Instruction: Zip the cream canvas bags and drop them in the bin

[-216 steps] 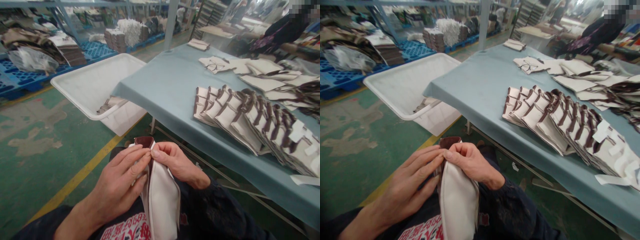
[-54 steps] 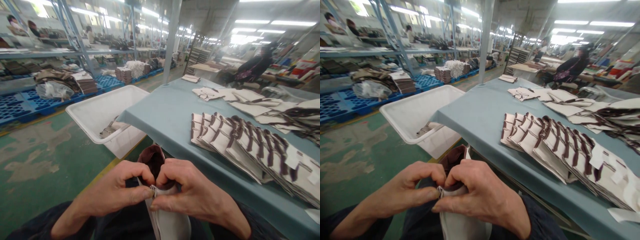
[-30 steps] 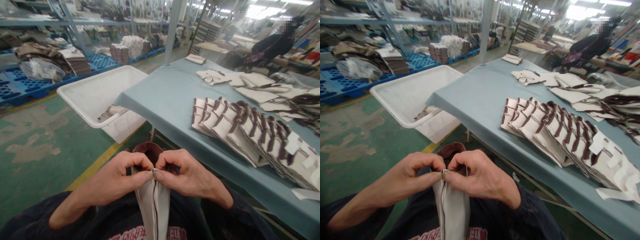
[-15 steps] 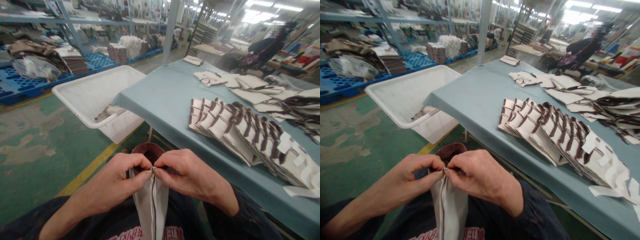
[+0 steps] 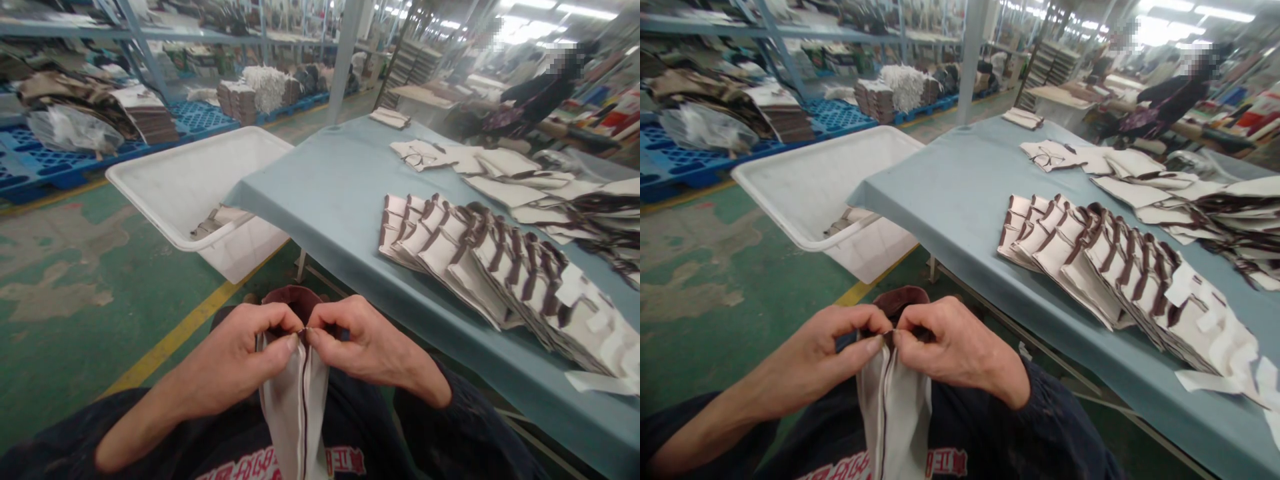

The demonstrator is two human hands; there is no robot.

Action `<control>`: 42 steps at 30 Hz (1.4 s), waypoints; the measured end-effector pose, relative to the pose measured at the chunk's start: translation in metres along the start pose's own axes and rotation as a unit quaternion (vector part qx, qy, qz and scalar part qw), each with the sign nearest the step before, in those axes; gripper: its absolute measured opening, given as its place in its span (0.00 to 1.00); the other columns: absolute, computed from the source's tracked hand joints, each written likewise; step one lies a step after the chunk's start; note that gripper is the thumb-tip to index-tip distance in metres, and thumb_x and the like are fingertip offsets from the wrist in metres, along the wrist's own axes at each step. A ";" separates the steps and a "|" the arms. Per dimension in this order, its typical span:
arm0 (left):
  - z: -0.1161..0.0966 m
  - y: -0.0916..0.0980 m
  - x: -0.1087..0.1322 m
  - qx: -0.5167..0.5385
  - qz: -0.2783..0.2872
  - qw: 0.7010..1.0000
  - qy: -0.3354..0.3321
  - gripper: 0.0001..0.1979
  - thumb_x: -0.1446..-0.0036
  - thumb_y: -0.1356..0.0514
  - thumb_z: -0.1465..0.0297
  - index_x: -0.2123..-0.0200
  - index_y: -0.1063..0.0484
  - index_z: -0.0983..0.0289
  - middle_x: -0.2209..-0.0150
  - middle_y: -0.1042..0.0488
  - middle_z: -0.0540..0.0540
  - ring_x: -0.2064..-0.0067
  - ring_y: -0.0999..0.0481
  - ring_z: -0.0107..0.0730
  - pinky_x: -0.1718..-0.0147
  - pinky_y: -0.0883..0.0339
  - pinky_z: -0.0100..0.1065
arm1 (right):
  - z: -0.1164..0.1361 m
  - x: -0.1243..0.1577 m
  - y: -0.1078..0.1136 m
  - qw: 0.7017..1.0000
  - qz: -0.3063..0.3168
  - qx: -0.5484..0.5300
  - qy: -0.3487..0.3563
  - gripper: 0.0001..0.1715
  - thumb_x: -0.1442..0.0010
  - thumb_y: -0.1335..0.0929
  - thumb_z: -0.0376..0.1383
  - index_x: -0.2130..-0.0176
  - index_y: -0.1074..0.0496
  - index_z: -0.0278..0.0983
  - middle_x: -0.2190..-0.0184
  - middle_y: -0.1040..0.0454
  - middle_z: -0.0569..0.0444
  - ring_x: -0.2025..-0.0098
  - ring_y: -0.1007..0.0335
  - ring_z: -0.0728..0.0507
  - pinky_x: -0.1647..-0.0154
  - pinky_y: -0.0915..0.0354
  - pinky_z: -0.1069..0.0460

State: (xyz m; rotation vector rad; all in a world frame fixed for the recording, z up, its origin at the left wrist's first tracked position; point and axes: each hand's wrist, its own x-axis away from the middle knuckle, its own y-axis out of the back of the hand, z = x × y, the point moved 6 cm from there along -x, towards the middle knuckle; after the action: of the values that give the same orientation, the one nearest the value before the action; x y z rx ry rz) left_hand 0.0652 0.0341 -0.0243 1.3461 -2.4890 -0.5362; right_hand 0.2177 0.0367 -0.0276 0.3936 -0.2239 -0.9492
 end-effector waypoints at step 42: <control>-0.010 0.017 0.010 -0.081 0.094 0.991 -0.043 0.08 0.36 0.41 0.74 0.66 0.21 0.61 0.72 0.22 0.46 0.71 0.25 0.25 0.71 0.36 0.24 | 0.017 0.012 -0.012 0.997 -0.042 0.063 0.014 0.04 0.40 0.26 0.33 0.68 0.23 0.38 0.75 0.25 0.60 0.73 0.33 0.50 0.69 0.42 0.54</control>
State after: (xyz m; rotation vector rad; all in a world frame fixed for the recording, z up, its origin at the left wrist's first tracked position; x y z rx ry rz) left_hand 0.0513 0.0323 -0.0073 1.0367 -2.5422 -0.7472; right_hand 0.2095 0.0160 -0.0170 0.5351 -0.2428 -1.0153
